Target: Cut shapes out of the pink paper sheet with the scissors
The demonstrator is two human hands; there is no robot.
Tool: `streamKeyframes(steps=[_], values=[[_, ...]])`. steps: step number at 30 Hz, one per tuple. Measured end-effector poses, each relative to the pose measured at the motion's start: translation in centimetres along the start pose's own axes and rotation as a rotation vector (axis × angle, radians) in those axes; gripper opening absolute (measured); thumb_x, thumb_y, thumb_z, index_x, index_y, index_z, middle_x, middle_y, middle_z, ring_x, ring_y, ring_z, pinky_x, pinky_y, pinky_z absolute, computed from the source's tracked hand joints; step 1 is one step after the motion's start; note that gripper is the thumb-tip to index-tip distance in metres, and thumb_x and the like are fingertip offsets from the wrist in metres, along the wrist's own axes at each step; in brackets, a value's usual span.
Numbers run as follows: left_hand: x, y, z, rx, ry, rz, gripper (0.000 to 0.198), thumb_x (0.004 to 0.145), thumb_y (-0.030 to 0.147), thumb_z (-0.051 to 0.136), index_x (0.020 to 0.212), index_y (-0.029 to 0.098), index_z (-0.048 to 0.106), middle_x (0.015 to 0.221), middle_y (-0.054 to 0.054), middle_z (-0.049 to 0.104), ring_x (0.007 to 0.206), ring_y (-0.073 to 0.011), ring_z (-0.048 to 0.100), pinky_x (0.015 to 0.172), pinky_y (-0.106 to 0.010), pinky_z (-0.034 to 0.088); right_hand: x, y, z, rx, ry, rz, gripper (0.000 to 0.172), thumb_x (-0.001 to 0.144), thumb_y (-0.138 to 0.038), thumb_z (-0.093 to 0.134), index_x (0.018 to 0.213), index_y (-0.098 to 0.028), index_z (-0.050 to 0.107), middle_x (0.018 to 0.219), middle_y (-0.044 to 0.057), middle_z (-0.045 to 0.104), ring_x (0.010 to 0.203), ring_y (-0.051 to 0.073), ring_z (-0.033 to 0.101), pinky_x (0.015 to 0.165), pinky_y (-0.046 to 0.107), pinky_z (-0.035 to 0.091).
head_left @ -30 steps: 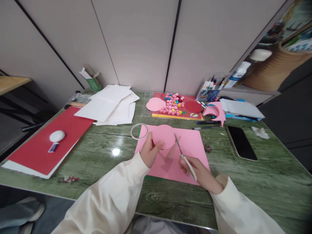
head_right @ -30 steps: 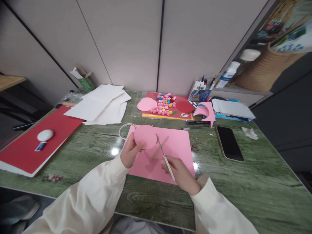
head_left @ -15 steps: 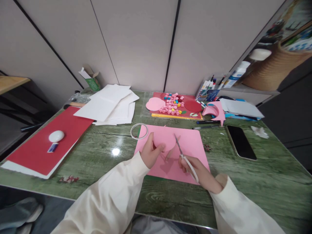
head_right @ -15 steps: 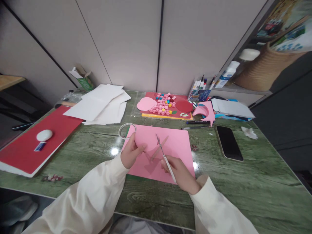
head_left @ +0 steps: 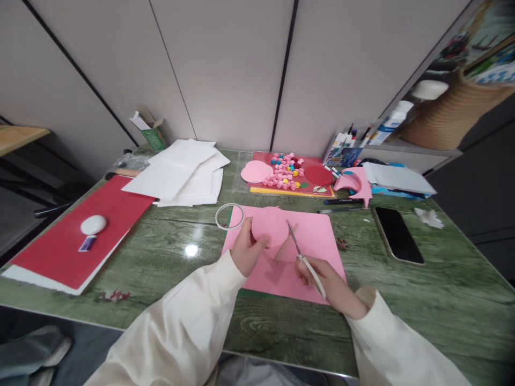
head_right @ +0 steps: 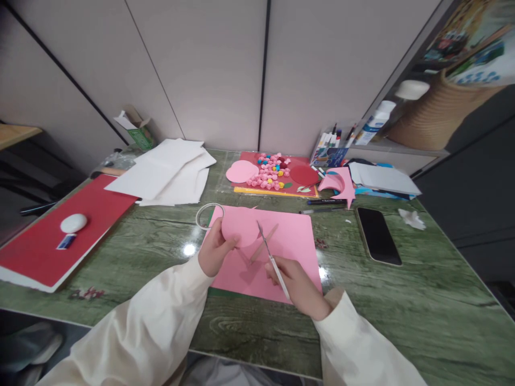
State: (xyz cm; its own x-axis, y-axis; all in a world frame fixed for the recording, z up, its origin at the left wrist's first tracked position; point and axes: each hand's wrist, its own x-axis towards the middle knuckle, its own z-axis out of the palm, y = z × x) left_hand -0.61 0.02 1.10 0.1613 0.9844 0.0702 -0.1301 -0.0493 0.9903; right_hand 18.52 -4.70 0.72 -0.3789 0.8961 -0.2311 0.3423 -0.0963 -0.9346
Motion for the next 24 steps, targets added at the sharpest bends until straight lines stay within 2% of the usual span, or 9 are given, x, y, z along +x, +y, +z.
streamKeyframes(steps=[6, 12, 19, 24], values=[[0.04, 0.2, -0.03, 0.049, 0.012, 0.001, 0.023, 0.076, 0.027, 0.052, 0.094, 0.016, 0.043, 0.079, 0.0, 0.047, 0.064, -0.0084, 0.047, 0.053, -0.02, 0.041, -0.04, 0.06, -0.02, -0.022, -0.002, 0.002, 0.036, 0.084, -0.046, 0.039, 0.067, -0.016, 0.048, 0.061, -0.001, 0.046, 0.058, 0.012, 0.043, 0.055, 0.023, 0.033], [-0.19, -0.03, -0.1, 0.084, -0.02, -0.014, 0.021, 0.08, 0.03, 0.047, 0.095, 0.017, 0.043, 0.074, 0.001, 0.047, 0.059, -0.0076, 0.048, 0.055, -0.022, 0.041, -0.06, -0.03, -0.02, -0.001, -0.01, 0.013, 0.035, 0.085, -0.044, 0.039, 0.067, -0.016, 0.047, 0.062, -0.001, 0.046, 0.059, 0.012, 0.043, 0.055, 0.023, 0.034], [-0.25, 0.13, 0.08, 0.076, -0.063, -0.077, 0.023, 0.078, 0.031, 0.049, 0.094, 0.016, 0.042, 0.072, 0.002, 0.046, 0.058, -0.0081, 0.048, 0.056, -0.023, 0.043, 0.0, 0.45, -0.02, -0.002, 0.004, -0.009, 0.034, 0.085, -0.044, 0.039, 0.069, -0.015, 0.049, 0.061, -0.001, 0.046, 0.059, 0.012, 0.042, 0.055, 0.023, 0.033], [-0.23, 0.07, 0.12, 0.083, -0.066, -0.07, 0.021, 0.079, 0.029, 0.047, 0.094, 0.016, 0.042, 0.073, 0.002, 0.046, 0.059, -0.0078, 0.048, 0.056, -0.022, 0.044, -0.06, 0.54, 0.02, 0.016, 0.006, -0.012, 0.034, 0.085, -0.044, 0.039, 0.069, -0.015, 0.049, 0.061, -0.001, 0.045, 0.059, 0.012, 0.041, 0.054, 0.023, 0.033]])
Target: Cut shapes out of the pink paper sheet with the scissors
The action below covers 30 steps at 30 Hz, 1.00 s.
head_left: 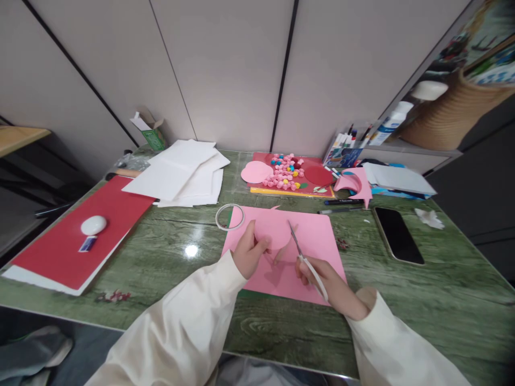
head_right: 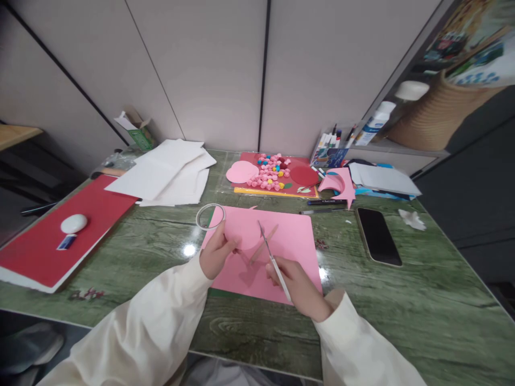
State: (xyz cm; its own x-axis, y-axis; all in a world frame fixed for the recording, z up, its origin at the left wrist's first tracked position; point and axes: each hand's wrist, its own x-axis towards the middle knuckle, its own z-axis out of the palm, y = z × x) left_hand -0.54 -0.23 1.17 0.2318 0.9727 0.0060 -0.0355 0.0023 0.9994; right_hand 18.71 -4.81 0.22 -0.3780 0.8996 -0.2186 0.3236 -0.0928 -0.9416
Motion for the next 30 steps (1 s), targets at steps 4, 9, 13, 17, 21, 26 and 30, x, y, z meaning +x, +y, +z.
streamKeyframes(steps=[4, 9, 13, 17, 21, 26, 30], values=[[0.04, 0.03, -0.03, -0.033, 0.024, 0.008, 0.026, 0.078, 0.029, 0.049, 0.098, 0.016, 0.041, 0.077, 0.001, 0.046, 0.06, -0.0074, 0.047, 0.055, -0.021, 0.044, -0.07, -0.11, -0.02, -0.006, 0.005, 0.004, 0.034, 0.085, -0.043, 0.04, 0.069, -0.015, 0.049, 0.061, -0.001, 0.045, 0.059, 0.012, 0.042, 0.055, 0.023, 0.033], [0.1, 0.09, -0.06, -0.072, 0.027, 0.019, 0.025, 0.077, 0.029, 0.05, 0.097, 0.016, 0.041, 0.079, 0.0, 0.046, 0.063, -0.0074, 0.046, 0.054, -0.02, 0.043, -0.08, -0.24, -0.07, -0.001, 0.008, 0.004, 0.032, 0.085, -0.041, 0.04, 0.069, -0.015, 0.049, 0.061, -0.002, 0.045, 0.059, 0.012, 0.041, 0.054, 0.023, 0.032], [0.14, 0.11, -0.1, -0.093, 0.034, 0.021, 0.024, 0.077, 0.028, 0.049, 0.096, 0.016, 0.041, 0.078, 0.001, 0.045, 0.063, -0.0075, 0.045, 0.053, -0.019, 0.043, 0.02, -0.38, -0.08, 0.003, 0.006, 0.018, 0.032, 0.085, -0.04, 0.041, 0.068, -0.015, 0.049, 0.06, -0.002, 0.045, 0.059, 0.011, 0.042, 0.055, 0.023, 0.033], [0.19, 0.1, -0.2, -0.081, 0.049, 0.027, 0.022, 0.078, 0.028, 0.048, 0.095, 0.017, 0.042, 0.079, 0.001, 0.044, 0.064, -0.0077, 0.045, 0.053, -0.019, 0.044, 0.07, -0.33, -0.09, -0.012, 0.008, 0.025, 0.033, 0.084, -0.042, 0.041, 0.067, -0.015, 0.049, 0.06, -0.002, 0.045, 0.058, 0.011, 0.042, 0.053, 0.022, 0.032], [0.13, -0.01, -0.31, -0.052, 0.065, 0.032, 0.019, 0.079, 0.029, 0.047, 0.092, 0.017, 0.043, 0.078, 0.001, 0.045, 0.062, -0.007, 0.045, 0.053, -0.019, 0.043, 0.08, -0.11, -0.12, -0.02, 0.0, 0.022, 0.033, 0.084, -0.043, 0.041, 0.068, -0.015, 0.049, 0.06, -0.002, 0.045, 0.058, 0.012, 0.042, 0.053, 0.022, 0.033], [-0.11, 0.11, -0.27, 0.049, 0.069, 0.0, 0.018, 0.08, 0.033, 0.045, 0.087, 0.017, 0.043, 0.067, 0.004, 0.045, 0.055, -0.0071, 0.047, 0.055, -0.021, 0.042, 0.11, -0.22, -0.11, -0.025, 0.001, 0.019, 0.035, 0.084, -0.045, 0.04, 0.067, -0.015, 0.049, 0.059, -0.001, 0.045, 0.057, 0.012, 0.042, 0.053, 0.023, 0.033], [-0.2, 0.33, -0.2, 0.102, 0.03, -0.036, 0.019, 0.08, 0.035, 0.045, 0.082, 0.016, 0.042, 0.059, 0.004, 0.045, 0.053, -0.0083, 0.047, 0.055, -0.022, 0.041, 0.13, -0.43, -0.13, -0.008, 0.007, 0.018, 0.038, 0.083, -0.048, 0.04, 0.066, -0.015, 0.048, 0.059, -0.001, 0.044, 0.057, 0.012, 0.041, 0.052, 0.023, 0.033]])
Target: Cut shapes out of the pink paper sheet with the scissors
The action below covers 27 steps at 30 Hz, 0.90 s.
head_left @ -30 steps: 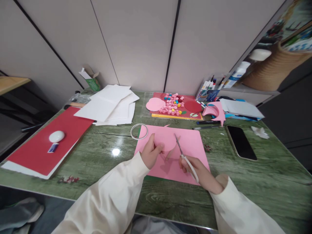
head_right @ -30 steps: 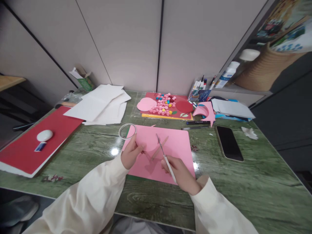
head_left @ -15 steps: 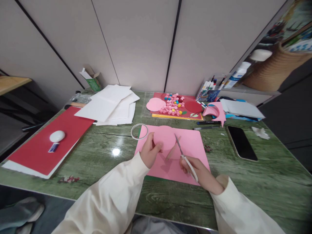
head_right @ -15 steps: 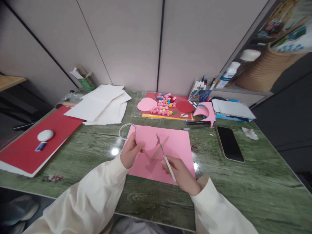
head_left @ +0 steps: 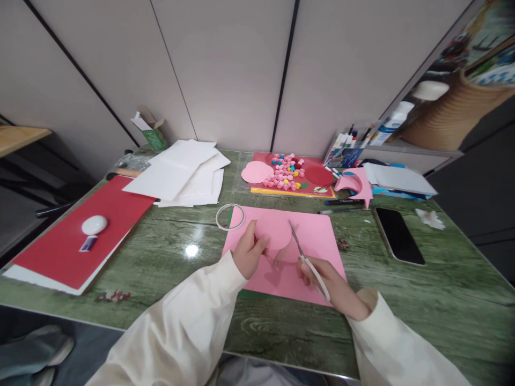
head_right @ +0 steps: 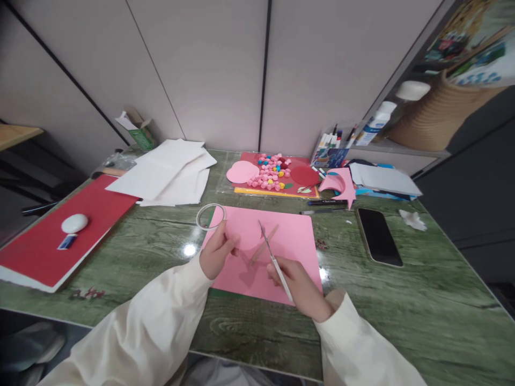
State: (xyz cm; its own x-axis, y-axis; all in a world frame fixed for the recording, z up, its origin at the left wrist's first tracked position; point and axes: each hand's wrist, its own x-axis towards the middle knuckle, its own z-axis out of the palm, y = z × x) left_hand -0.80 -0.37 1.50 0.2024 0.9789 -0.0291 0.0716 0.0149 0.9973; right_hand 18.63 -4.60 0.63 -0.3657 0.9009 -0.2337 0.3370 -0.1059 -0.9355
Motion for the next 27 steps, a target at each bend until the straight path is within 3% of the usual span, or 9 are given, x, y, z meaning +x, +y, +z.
streamKeyframes(steps=[4, 27], values=[[0.02, -0.04, 0.02, 0.009, -0.036, 0.021, 0.019, 0.081, 0.034, 0.044, 0.085, 0.016, 0.042, 0.059, 0.004, 0.045, 0.053, -0.0088, 0.047, 0.054, -0.023, 0.041, 0.0, -0.01, -0.07, 0.011, 0.008, -0.021, 0.036, 0.081, -0.047, 0.041, 0.067, -0.015, 0.049, 0.059, -0.001, 0.044, 0.057, 0.011, 0.04, 0.052, 0.024, 0.032], [0.45, -0.55, -0.16, -0.095, 0.062, 0.06, 0.021, 0.08, 0.032, 0.046, 0.094, 0.018, 0.043, 0.067, 0.004, 0.042, 0.053, -0.0061, 0.043, 0.051, -0.02, 0.038, -0.01, 0.06, -0.07, -0.024, -0.003, 0.008, 0.038, 0.082, -0.049, 0.04, 0.067, -0.015, 0.049, 0.059, -0.001, 0.045, 0.057, 0.012, 0.042, 0.052, 0.023, 0.032]])
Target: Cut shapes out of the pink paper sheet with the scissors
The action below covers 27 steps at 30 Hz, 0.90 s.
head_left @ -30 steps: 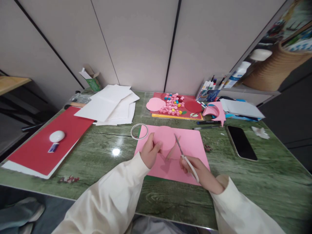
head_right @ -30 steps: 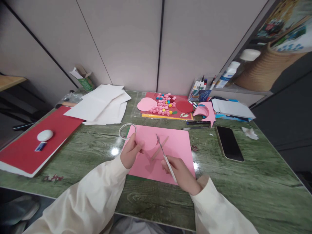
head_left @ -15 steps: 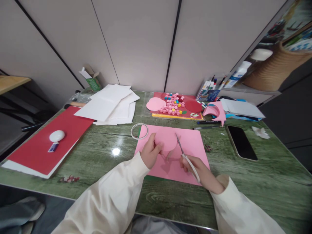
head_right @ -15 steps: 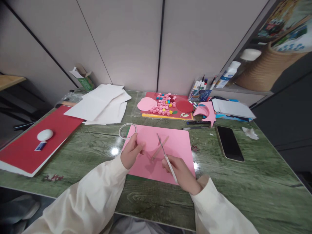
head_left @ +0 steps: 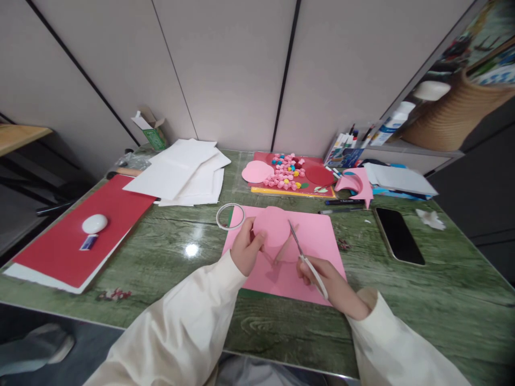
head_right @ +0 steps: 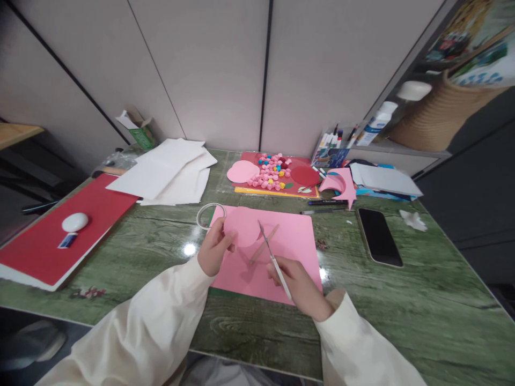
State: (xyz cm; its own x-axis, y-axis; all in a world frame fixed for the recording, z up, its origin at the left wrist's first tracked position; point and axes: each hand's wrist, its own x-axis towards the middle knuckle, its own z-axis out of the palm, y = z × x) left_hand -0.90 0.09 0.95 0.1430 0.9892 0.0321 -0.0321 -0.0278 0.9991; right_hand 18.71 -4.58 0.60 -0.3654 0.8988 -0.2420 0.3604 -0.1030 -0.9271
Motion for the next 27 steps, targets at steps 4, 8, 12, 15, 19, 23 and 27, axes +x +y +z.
streamKeyframes(steps=[4, 8, 12, 15, 19, 23, 27], values=[[0.03, -0.14, -0.03, -0.001, 0.018, -0.003, 0.022, 0.08, 0.034, 0.045, 0.095, 0.018, 0.044, 0.068, 0.004, 0.043, 0.052, -0.0059, 0.043, 0.051, -0.02, 0.037, -0.05, 0.07, -0.02, -0.01, -0.004, 0.006, 0.039, 0.083, -0.049, 0.04, 0.067, -0.015, 0.049, 0.059, -0.001, 0.046, 0.057, 0.012, 0.042, 0.051, 0.023, 0.032], [0.01, -0.14, -0.06, 0.011, 0.021, 0.002, 0.023, 0.08, 0.035, 0.045, 0.095, 0.017, 0.045, 0.066, 0.004, 0.043, 0.052, -0.0062, 0.044, 0.05, -0.02, 0.038, -0.08, 0.08, -0.03, -0.022, -0.003, 0.002, 0.037, 0.084, -0.047, 0.039, 0.068, -0.015, 0.049, 0.059, -0.001, 0.046, 0.057, 0.011, 0.042, 0.052, 0.023, 0.032], [0.09, -0.19, -0.01, 0.003, 0.045, 0.007, 0.024, 0.08, 0.035, 0.045, 0.094, 0.017, 0.046, 0.067, 0.003, 0.043, 0.052, -0.0061, 0.043, 0.049, -0.019, 0.037, -0.02, 0.15, -0.02, -0.014, -0.001, 0.005, 0.037, 0.082, -0.048, 0.04, 0.068, -0.015, 0.05, 0.059, -0.001, 0.046, 0.057, 0.012, 0.043, 0.052, 0.023, 0.033], [0.19, -0.23, 0.03, -0.008, 0.058, 0.006, 0.023, 0.079, 0.036, 0.045, 0.092, 0.017, 0.046, 0.066, 0.004, 0.043, 0.051, -0.006, 0.043, 0.048, -0.019, 0.036, 0.0, 0.18, -0.02, -0.007, 0.003, 0.01, 0.038, 0.082, -0.049, 0.041, 0.067, -0.015, 0.05, 0.059, -0.001, 0.046, 0.056, 0.012, 0.043, 0.052, 0.023, 0.034], [0.08, -0.15, 0.03, 0.022, 0.045, 0.004, 0.021, 0.08, 0.036, 0.044, 0.089, 0.017, 0.047, 0.06, 0.005, 0.042, 0.049, -0.0063, 0.041, 0.048, -0.02, 0.035, -0.04, 0.13, -0.04, -0.002, 0.002, 0.006, 0.039, 0.081, -0.05, 0.041, 0.067, -0.015, 0.05, 0.058, -0.001, 0.046, 0.056, 0.012, 0.042, 0.052, 0.023, 0.032], [-0.26, 0.13, 0.03, 0.081, -0.004, -0.034, 0.018, 0.081, 0.035, 0.043, 0.083, 0.017, 0.046, 0.055, 0.006, 0.04, 0.048, -0.0073, 0.041, 0.049, -0.021, 0.035, -0.05, -0.06, -0.03, 0.011, 0.003, 0.001, 0.04, 0.081, -0.051, 0.04, 0.067, -0.015, 0.05, 0.058, -0.001, 0.045, 0.056, 0.012, 0.041, 0.052, 0.023, 0.032], [-0.42, 0.29, 0.05, 0.095, -0.024, -0.041, 0.018, 0.081, 0.034, 0.042, 0.083, 0.017, 0.046, 0.056, 0.005, 0.041, 0.05, -0.008, 0.041, 0.052, -0.022, 0.035, 0.0, -0.19, -0.01, 0.026, 0.011, 0.004, 0.041, 0.08, -0.053, 0.041, 0.066, -0.015, 0.05, 0.059, -0.001, 0.045, 0.056, 0.012, 0.041, 0.052, 0.023, 0.033]])
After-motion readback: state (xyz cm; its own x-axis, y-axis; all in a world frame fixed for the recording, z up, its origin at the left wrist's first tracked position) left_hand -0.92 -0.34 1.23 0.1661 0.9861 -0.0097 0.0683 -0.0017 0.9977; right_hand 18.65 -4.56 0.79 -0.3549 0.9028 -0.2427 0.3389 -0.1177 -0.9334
